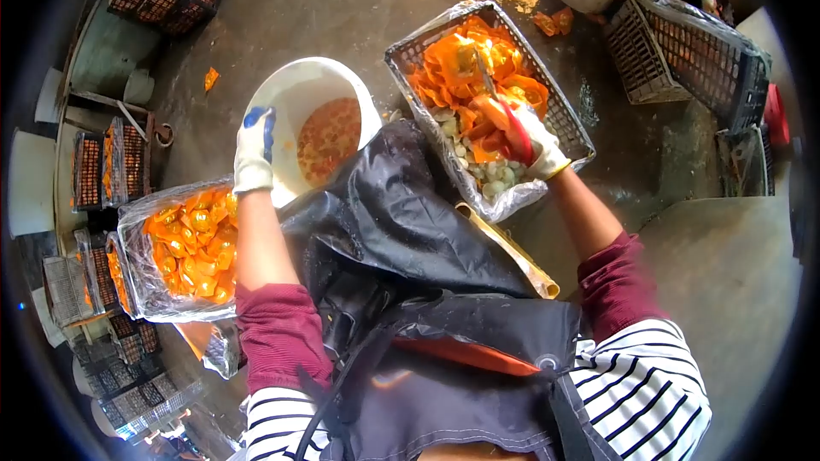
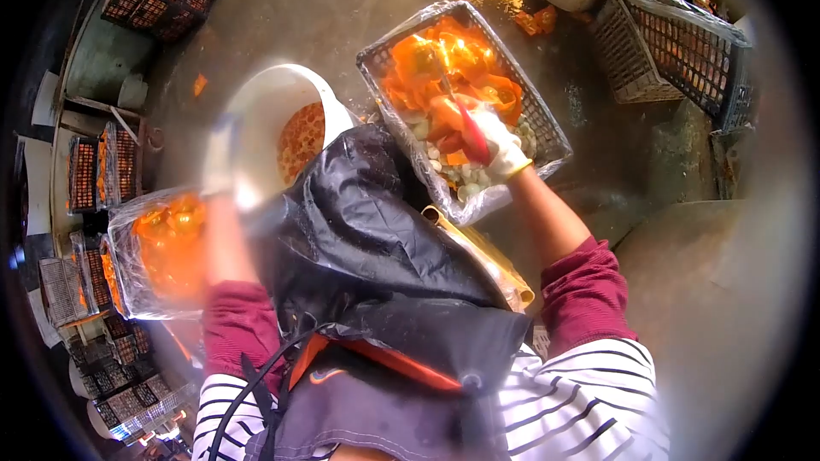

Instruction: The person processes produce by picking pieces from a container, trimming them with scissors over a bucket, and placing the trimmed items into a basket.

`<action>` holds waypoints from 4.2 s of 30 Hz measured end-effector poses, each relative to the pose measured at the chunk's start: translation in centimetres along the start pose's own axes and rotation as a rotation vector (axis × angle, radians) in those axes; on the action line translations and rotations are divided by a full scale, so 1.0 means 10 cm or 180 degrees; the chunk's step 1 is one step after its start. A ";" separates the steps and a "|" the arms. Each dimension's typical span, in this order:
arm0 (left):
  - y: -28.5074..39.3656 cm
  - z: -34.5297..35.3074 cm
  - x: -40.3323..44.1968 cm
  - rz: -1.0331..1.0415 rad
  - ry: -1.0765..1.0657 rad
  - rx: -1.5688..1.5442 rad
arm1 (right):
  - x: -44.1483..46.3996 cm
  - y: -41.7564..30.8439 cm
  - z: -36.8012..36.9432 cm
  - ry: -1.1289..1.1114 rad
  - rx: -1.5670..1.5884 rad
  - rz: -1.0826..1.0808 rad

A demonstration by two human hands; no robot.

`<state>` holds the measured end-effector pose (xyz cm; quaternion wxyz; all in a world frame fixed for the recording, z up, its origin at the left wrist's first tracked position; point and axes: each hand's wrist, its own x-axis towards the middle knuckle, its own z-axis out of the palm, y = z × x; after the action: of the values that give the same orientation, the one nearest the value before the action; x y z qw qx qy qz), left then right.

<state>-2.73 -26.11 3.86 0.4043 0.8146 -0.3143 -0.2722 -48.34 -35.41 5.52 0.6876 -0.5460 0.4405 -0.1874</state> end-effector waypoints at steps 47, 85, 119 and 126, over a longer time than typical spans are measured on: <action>0.83 2.59 -0.73 -0.1249 -0.1823 -0.3557 | 0.21 0.43 -1.19 -0.0008 -0.0217 0.0533; 0.94 2.57 -0.79 -0.0659 -0.1585 -0.2975 | 0.24 0.77 0.11 0.0216 0.0768 0.0251; 0.99 2.43 -0.97 -0.0726 -0.4085 -0.0410 | 0.11 0.68 -0.32 -0.1464 0.1044 0.0241; 0.87 2.53 -0.89 -0.0478 -0.3684 -0.0349 | 0.17 0.72 -0.27 -0.0962 0.1193 0.0614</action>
<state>-28.78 -36.08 -0.48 0.1880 0.5313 -0.4108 -0.7166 -51.24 -35.87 -1.85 0.8494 -0.3863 0.3404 -0.1155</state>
